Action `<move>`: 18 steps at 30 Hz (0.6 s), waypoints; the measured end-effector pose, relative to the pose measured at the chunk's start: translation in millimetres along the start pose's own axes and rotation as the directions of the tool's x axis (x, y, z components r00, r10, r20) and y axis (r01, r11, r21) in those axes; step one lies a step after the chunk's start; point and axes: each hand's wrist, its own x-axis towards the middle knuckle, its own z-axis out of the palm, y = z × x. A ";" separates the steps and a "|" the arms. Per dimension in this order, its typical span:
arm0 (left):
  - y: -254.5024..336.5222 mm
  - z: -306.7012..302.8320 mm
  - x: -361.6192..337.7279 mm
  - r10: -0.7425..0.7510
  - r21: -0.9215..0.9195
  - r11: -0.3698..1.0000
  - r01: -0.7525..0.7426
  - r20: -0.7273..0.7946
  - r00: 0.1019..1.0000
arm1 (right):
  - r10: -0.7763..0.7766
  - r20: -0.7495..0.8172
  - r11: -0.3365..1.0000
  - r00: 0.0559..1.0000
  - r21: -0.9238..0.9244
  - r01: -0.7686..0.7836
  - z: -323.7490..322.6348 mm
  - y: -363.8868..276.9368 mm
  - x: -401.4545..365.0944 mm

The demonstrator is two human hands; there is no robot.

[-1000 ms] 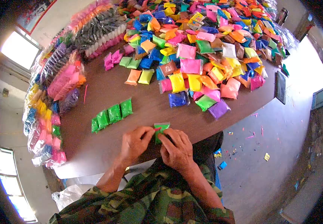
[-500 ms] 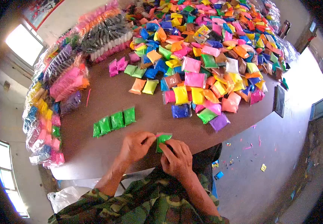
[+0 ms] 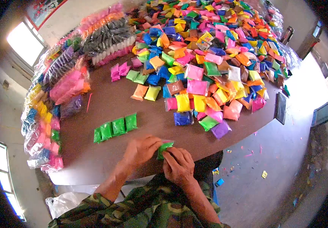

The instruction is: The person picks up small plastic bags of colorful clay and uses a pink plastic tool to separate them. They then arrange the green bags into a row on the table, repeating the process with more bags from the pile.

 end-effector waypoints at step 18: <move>18.4 -14.9 21.7 0.013 0.036 0.999 -0.014 0.024 1.000 | 0.029 -0.023 0.999 0.999 0.029 -0.028 -3.5 -4.7 5.4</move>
